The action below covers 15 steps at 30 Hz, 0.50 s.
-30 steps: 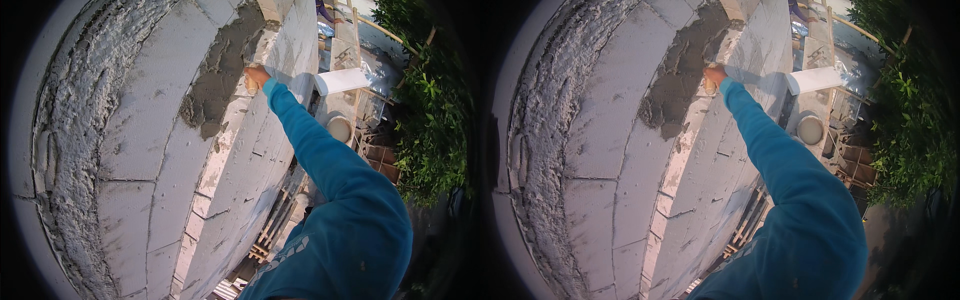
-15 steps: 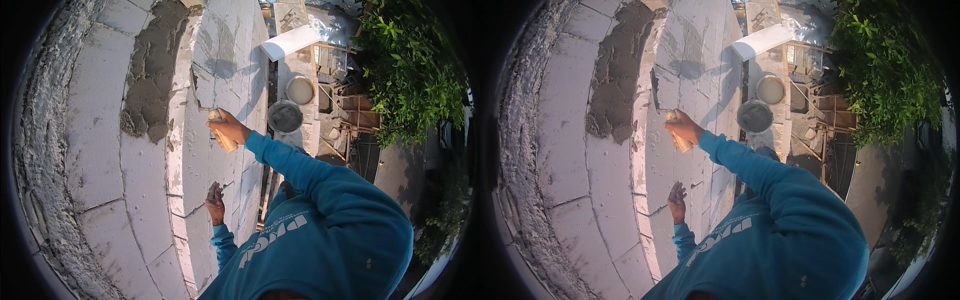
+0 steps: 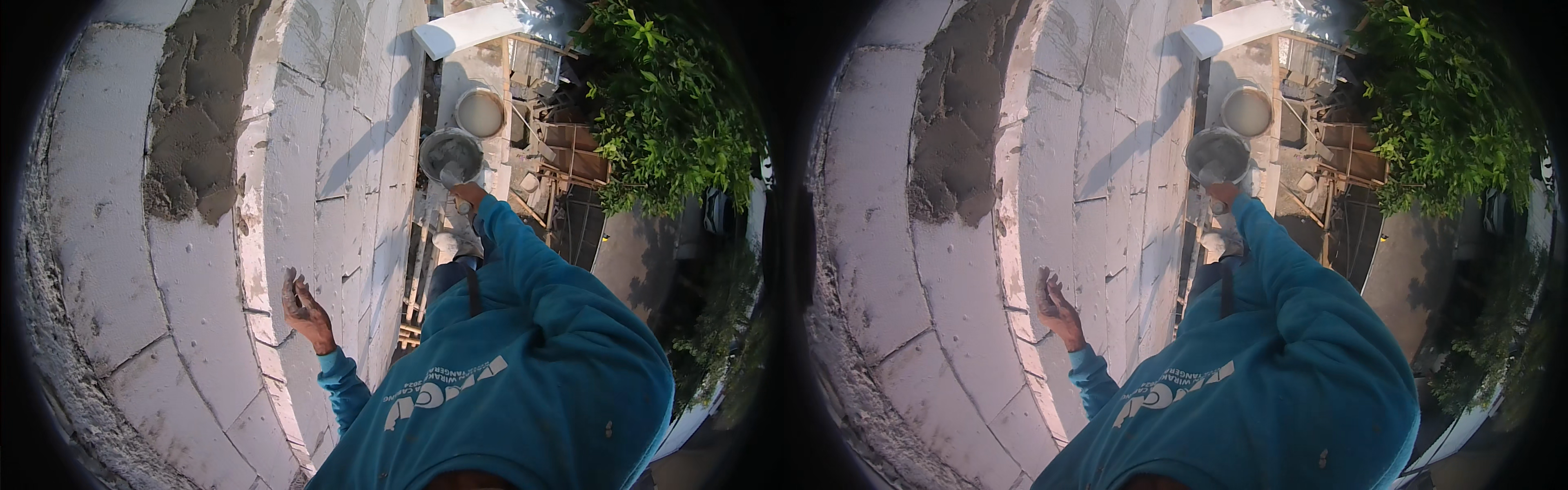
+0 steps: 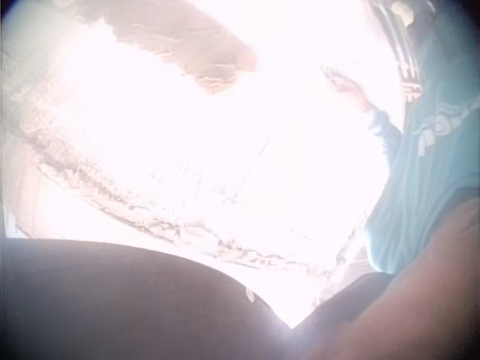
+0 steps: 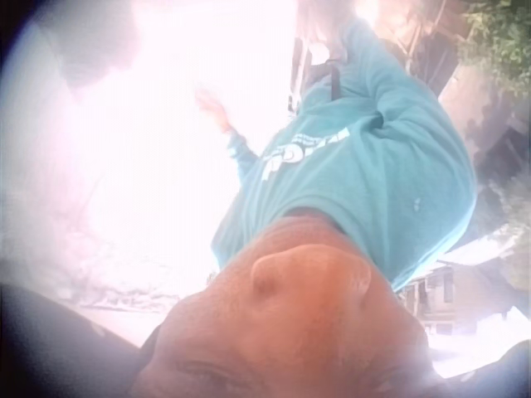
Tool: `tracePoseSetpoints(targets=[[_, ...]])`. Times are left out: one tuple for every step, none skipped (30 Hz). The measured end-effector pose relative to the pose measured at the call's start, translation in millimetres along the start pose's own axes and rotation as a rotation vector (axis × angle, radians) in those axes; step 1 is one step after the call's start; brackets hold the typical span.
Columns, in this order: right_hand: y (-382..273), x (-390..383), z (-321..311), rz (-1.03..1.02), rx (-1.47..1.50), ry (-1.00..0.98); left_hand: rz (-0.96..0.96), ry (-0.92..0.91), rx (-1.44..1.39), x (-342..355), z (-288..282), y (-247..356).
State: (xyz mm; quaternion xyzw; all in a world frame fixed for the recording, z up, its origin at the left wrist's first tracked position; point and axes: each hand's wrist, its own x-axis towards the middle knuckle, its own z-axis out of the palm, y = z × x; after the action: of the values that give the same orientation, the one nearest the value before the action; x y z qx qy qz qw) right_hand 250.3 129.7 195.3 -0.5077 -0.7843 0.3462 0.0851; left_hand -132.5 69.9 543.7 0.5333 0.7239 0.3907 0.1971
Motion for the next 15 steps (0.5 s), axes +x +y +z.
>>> tracePoseSetpoints(targets=[[9,7,2,0.257,0.385,0.034,0.007,0.045,0.035,3,1,4],[14,15,2,0.56,0.744,0.009,0.028,0.087,0.062,7,1,8],[18,21,-1,0.706,0.892,-0.005,0.053,0.132,0.082,11,2,10],[21,26,-5,0.884,1.129,0.011,0.042,0.18,0.069,14,2,13],[23,32,-9,1.029,1.177,0.038,0.071,0.225,0.098,17,4,15],[25,36,-13,1.116,1.157,0.055,0.096,0.261,0.129,19,3,17],[26,40,-15,1.181,1.146,0.084,0.128,0.294,0.158,21,5,18],[30,45,-19,1.254,1.041,0.018,0.145,0.318,0.31,24,4,19],[30,44,-20,1.248,1.001,-0.035,0.163,0.322,0.357,25,4,18],[32,47,-23,1.235,0.936,-0.045,0.195,0.348,0.388,30,8,16],[34,46,-27,1.215,0.864,-0.024,0.211,0.378,0.402,33,12,14],[34,45,-29,1.143,0.687,-0.015,0.245,0.321,0.436,37,16,11],[37,43,-36,1.123,0.735,-0.033,0.242,0.305,0.515,38,21,9],[35,36,-40,1.099,0.77,0.001,0.228,0.295,0.574,41,26,6],[34,27,-48,1.071,0.819,0.022,0.218,0.286,0.626,44,33,3]])
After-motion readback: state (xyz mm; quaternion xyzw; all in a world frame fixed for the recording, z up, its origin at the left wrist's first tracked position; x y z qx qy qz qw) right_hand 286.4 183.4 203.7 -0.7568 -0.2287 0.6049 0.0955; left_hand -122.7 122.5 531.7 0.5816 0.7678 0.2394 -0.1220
